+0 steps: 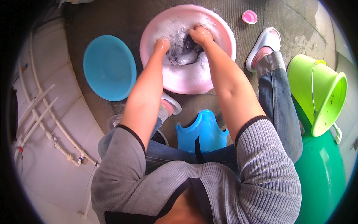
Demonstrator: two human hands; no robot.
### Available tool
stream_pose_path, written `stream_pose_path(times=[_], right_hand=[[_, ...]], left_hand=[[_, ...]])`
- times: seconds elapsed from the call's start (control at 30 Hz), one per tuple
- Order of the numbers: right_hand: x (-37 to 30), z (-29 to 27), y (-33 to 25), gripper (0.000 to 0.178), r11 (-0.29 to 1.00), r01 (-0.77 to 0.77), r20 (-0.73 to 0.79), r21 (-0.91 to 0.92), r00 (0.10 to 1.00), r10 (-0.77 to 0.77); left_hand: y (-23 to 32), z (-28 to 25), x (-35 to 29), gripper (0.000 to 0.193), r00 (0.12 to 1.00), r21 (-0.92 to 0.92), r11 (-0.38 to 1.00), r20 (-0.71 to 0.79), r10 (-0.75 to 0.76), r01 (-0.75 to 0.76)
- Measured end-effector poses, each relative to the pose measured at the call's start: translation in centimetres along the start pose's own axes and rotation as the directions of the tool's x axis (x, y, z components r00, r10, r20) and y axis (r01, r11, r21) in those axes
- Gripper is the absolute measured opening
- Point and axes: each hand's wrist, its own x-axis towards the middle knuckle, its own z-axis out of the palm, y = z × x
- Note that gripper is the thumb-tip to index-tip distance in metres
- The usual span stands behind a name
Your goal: The person washes clothes by hand in a basin with soapy water, rubbing the fabric and wringing it out before rinsing it in a second basin under running water.
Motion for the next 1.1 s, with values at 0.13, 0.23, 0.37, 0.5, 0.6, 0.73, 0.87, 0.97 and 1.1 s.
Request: stream_pose_path(times=[0.13, 0.23, 0.37, 0.5, 0.6, 0.73, 0.87, 0.97, 1.1], right_hand=[[-2.9, -2.3, 3.1, 0.034, 0.918, 0.196, -0.359, 0.345, 0.931, -0.065], [-6.7, -1.6, 3.2, 0.031, 0.907, 0.281, -0.441, 0.314, 0.889, -0.122], [-11.8, 0.2, 5.2, 0.032, 0.994, 0.077, -0.392, 0.083, 0.919, -0.038], [-16.0, 0.6, 4.0, 0.030, 0.998, -0.067, -0.318, 0.002, 0.946, 0.064], [-15.9, -0.8, 3.9, 0.032, 0.974, 0.101, -0.396, 0.201, 0.918, -0.014], [-19.2, -4.4, -2.5, 0.049, 0.394, -0.261, 0.151, 0.881, 0.946, 0.288], [-21.0, -7.2, -5.5, 0.033, 0.221, -0.352, 0.308, 0.909, 0.928, 0.210], [-15.5, -10.6, 0.5, 0.023, 0.017, -0.220, 0.215, 0.975, 0.966, 0.142], [-18.6, -11.4, -4.7, 0.017, 0.388, -0.166, 0.176, 0.906, 0.984, 0.011]], left_hand=[[3.6, -1.7, -6.8, 0.055, 0.923, -0.416, 0.908, -0.365, -0.119, -0.047], [3.8, -2.5, -10.8, 0.053, 0.787, -0.551, 0.815, -0.577, -0.217, -0.180], [4.7, -3.5, -14.2, 0.049, 0.813, -0.732, 0.633, -0.515, -0.272, -0.252], [6.2, -7.0, -19.5, 0.049, 0.851, -0.748, 0.565, -0.505, -0.145, -0.348], [9.7, -9.5, -23.4, 0.043, 0.858, -0.750, 0.501, -0.513, -0.027, -0.432], [11.4, -11.5, -26.2, 0.030, 0.739, -0.708, 0.226, -0.667, 0.097, -0.669], [12.1, -14.9, -27.2, 0.024, 0.558, -0.459, 0.348, -0.781, 0.282, -0.818], [18.6, -18.5, -30.6, 0.021, 0.537, -0.581, -0.051, -0.780, 0.319, -0.813], [14.1, -21.8, -31.3, 0.023, 0.601, -0.629, -0.049, -0.760, 0.249, -0.776]])
